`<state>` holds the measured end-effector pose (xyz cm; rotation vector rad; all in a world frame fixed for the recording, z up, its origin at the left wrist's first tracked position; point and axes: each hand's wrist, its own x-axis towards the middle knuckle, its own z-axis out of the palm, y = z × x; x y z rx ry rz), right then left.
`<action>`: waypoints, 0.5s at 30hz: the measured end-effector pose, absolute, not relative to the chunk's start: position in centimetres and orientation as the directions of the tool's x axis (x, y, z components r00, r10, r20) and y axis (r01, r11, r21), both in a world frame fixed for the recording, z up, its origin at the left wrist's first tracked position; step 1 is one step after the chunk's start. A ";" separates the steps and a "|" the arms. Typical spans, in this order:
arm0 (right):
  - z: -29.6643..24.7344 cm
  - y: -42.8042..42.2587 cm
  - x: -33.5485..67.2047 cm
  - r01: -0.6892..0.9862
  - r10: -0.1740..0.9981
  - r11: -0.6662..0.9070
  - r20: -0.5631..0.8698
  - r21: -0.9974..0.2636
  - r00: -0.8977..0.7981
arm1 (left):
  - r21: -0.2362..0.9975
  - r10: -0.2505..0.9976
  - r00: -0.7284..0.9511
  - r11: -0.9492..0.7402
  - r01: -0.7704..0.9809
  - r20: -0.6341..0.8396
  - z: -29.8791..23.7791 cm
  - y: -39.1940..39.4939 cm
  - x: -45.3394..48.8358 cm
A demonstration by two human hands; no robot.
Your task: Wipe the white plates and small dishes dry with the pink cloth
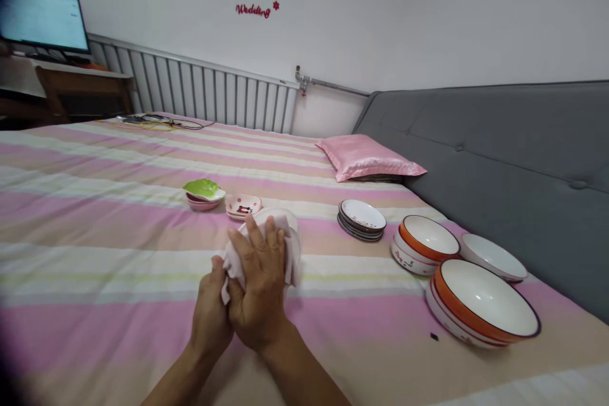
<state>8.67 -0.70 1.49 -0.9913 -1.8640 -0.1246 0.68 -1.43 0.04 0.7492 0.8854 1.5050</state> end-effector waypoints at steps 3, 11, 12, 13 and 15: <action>2.0 -0.8 9.1 0.658 0.573 0.634 0.818 -0.405 -0.048 | 0.947 0.991 -0.108 -0.104 -0.304 0.074 0.6 -2.1 1.1; 2.6 0.9 11.7 0.568 0.589 0.593 0.788 -0.571 0.177 | 0.953 0.994 -0.026 -0.112 -0.283 0.110 1.1 -2.5 1.6; 2.5 1.3 12.1 0.535 0.606 0.591 0.770 -0.603 0.199 | 0.955 0.994 0.004 -0.100 -0.279 0.105 1.0 -2.4 1.4; 2.3 1.7 12.4 0.495 0.627 0.586 0.746 -0.642 0.225 | 0.956 0.995 0.030 -0.084 -0.281 0.096 0.9 -2.3 1.2; 1.8 2.5 13.1 0.404 0.674 0.560 0.681 -0.723 0.285 | 0.952 0.996 0.050 -0.054 -0.302 0.072 0.8 -2.0 0.8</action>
